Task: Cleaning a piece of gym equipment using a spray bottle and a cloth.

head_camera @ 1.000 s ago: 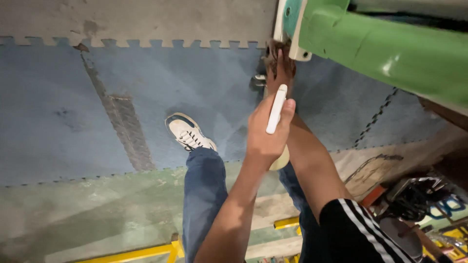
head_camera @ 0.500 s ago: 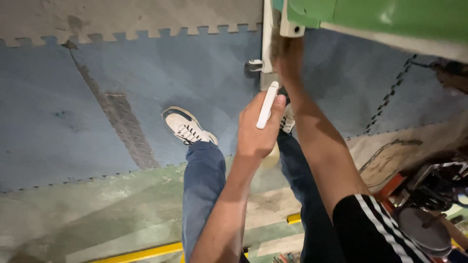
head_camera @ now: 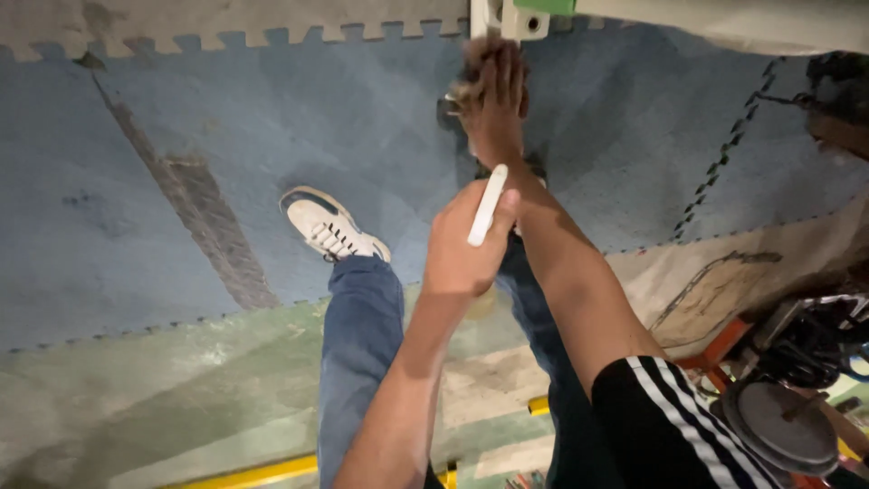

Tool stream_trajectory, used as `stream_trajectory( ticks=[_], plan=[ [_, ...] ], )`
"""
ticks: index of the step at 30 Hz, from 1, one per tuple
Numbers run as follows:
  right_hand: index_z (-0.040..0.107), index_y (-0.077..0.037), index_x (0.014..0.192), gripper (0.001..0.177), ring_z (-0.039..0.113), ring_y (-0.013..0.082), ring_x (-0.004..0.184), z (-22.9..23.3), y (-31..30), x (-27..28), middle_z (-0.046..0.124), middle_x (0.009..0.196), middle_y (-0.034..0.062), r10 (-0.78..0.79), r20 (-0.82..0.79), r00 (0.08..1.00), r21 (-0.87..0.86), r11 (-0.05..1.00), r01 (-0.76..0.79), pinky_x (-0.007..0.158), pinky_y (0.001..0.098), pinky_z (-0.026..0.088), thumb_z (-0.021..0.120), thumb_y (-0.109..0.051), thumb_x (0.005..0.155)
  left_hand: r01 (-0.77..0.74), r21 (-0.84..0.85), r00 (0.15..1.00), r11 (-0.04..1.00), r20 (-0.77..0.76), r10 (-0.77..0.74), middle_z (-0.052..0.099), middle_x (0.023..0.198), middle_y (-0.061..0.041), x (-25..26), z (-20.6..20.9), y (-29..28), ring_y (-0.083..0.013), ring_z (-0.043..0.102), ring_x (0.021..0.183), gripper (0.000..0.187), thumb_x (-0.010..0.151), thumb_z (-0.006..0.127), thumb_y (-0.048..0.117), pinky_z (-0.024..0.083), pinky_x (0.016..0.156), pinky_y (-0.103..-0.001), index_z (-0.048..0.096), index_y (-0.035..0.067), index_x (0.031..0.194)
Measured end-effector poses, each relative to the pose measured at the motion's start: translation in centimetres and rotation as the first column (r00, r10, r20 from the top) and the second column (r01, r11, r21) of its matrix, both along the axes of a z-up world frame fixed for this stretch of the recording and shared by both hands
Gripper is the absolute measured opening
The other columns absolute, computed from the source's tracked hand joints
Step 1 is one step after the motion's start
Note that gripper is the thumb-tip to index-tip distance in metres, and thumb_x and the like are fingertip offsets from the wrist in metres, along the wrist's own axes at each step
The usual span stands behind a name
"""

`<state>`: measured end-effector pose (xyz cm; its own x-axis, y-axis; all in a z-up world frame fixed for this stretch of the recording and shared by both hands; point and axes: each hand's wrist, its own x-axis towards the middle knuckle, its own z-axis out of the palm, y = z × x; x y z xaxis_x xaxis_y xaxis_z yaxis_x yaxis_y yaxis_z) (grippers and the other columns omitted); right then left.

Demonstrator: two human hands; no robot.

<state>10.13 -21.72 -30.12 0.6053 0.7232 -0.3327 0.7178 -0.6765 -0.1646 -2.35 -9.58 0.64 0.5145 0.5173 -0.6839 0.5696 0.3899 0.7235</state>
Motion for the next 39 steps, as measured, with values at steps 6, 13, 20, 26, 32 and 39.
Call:
stream_trajectory(
  ticks=[6,13,20,26,32,39],
  plan=[
    [0.018,0.001,0.164,0.07,0.026,0.0461,0.154,-3.0,-0.8,1.1,0.02,0.168,0.0283,-0.045,-0.073,0.996,0.252,0.966,0.062,0.131,0.0517,0.025,0.053,-0.032,0.114,-0.051,0.008,0.999,0.999,0.02,0.05,0.068,0.084,-0.016,-0.8,0.0,0.1,-0.0371,0.066,0.078,0.027,0.1,0.064,0.032,0.052,0.071,-0.043,0.067,0.005,0.104],
    [0.027,-0.006,0.164,0.07,0.02,0.0556,0.151,-0.3,-5.6,-3.9,0.018,0.168,0.0279,0.163,0.008,0.987,-0.133,0.978,-0.16,0.125,0.06,0.022,0.055,-0.027,0.104,-0.117,0.009,0.99,0.993,0.086,0.116,0.066,0.082,-0.015,-0.8,1.2,1.2,-0.0338,0.064,0.074,0.027,0.101,0.064,0.03,0.052,0.07,-0.041,0.066,0.003,0.104],
    [0.032,0.002,0.152,0.061,0.02,0.0625,0.144,-1.2,-2.0,-2.7,0.022,0.155,0.0396,-0.079,0.094,0.992,0.01,0.997,0.078,0.12,0.0656,0.023,0.053,-0.032,0.105,-0.106,0.012,0.989,0.994,0.101,0.104,0.064,0.08,-0.016,-1.1,0.7,1.0,-0.0321,0.061,0.073,0.028,0.103,0.064,0.03,0.05,0.07,-0.041,0.065,0.002,0.1],
    [0.036,0.007,0.145,0.06,0.04,0.0521,0.12,1.6,-0.6,-0.3,0.04,0.133,0.033,-0.422,-0.469,0.776,0.388,0.691,0.61,0.098,0.058,0.038,0.05,-0.038,0.108,-0.188,0.007,0.971,0.982,0.149,0.185,0.066,0.084,-0.015,-0.3,2.0,2.3,-0.0304,0.062,0.074,0.028,0.102,0.063,0.03,0.052,0.071,-0.04,0.065,0.002,0.103],
    [0.043,-0.004,0.139,0.051,0.061,0.0364,0.096,4.3,2.9,3.9,0.058,0.115,0.0188,-0.265,-0.938,0.224,0.21,0.082,0.974,0.081,0.0444,0.052,0.048,-0.041,0.104,-0.183,-0.001,0.974,0.983,0.134,0.182,0.066,0.083,-0.014,0.2,1.8,2.5,-0.0292,0.062,0.073,0.029,0.103,0.062,0.031,0.052,0.071,-0.039,0.066,0.003,0.105],
    [0.051,0.005,0.145,0.055,0.062,0.0312,0.109,-5.6,5.9,6.9,0.06,0.127,0.019,-0.507,-0.821,0.262,0.344,-0.074,0.936,0.09,0.0417,0.051,0.047,-0.035,0.108,-0.183,0.004,0.972,0.983,0.153,0.18,0.065,0.082,-0.012,-0.1,1.3,3.3,-0.0244,0.061,0.072,0.03,0.104,0.062,0.032,0.052,0.07,-0.037,0.066,0.002,0.106]
  ],
)
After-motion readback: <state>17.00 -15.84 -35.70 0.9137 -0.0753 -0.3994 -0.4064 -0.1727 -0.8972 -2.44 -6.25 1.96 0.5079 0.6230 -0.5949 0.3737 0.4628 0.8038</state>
